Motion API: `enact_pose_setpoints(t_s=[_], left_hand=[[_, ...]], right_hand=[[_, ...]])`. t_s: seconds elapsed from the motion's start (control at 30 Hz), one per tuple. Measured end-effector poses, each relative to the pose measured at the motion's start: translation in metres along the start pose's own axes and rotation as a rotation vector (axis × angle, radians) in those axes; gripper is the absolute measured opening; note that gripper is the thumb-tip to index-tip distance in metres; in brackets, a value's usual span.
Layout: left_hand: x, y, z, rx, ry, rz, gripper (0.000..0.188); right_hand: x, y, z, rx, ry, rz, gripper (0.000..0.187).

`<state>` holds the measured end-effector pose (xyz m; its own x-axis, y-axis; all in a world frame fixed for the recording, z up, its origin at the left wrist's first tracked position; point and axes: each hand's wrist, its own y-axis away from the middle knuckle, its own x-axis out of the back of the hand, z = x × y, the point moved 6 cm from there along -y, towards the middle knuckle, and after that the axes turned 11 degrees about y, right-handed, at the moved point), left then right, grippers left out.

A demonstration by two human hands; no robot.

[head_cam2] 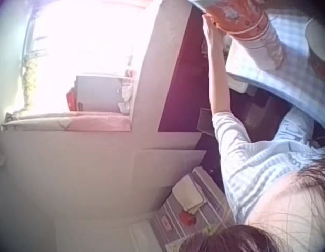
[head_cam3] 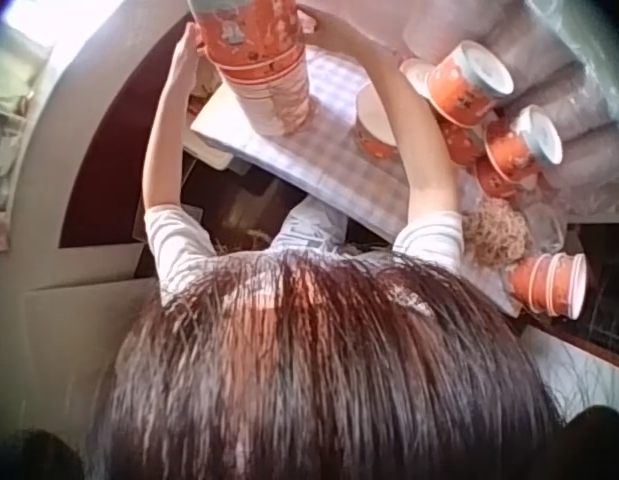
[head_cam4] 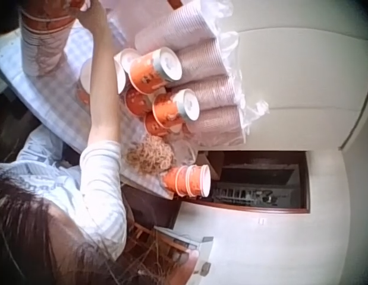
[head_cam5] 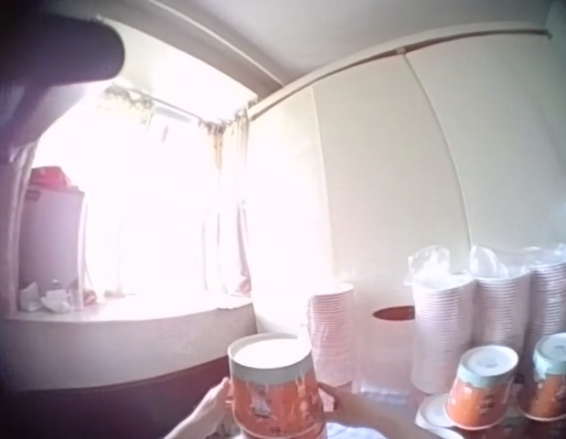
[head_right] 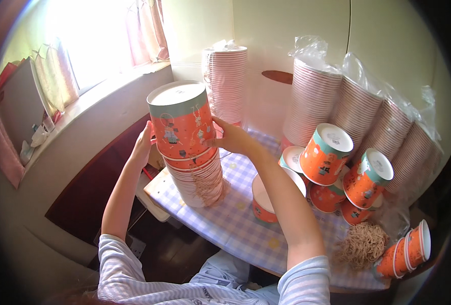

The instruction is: Attaching string handles to decorative paper bowls.

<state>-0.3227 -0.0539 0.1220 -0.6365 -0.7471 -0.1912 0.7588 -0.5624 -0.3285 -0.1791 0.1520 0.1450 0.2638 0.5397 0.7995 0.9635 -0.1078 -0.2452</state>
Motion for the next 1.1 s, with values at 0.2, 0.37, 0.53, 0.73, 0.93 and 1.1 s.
enact_pose_setpoints(t_s=[0.2,0.37,0.53,0.73,0.93,1.1], left_hand=[[-0.014,0.013,-0.025,-0.196,-0.052,-0.226,0.077],[-0.010,0.012,-0.040,-0.230,0.017,-0.231,0.079],[-0.011,0.009,-0.039,-0.176,-0.005,-0.228,0.079],[-0.012,0.011,-0.036,-0.173,0.018,-0.221,0.079],[-0.014,0.014,-0.049,-0.263,0.052,-0.206,0.078],[-0.016,0.012,-0.055,-0.332,0.090,-0.172,0.077]], right_hand=[[-0.009,0.006,0.006,-0.086,0.037,-0.058,0.090],[-0.018,0.012,0.006,-0.092,0.042,-0.016,0.088],[-0.016,0.016,0.005,-0.118,0.041,0.029,0.086],[-0.012,0.016,-0.002,-0.100,0.062,0.060,0.084],[-0.014,0.019,0.004,-0.123,0.145,0.070,0.084],[-0.026,0.020,0.020,-0.140,0.123,0.075,0.082]])
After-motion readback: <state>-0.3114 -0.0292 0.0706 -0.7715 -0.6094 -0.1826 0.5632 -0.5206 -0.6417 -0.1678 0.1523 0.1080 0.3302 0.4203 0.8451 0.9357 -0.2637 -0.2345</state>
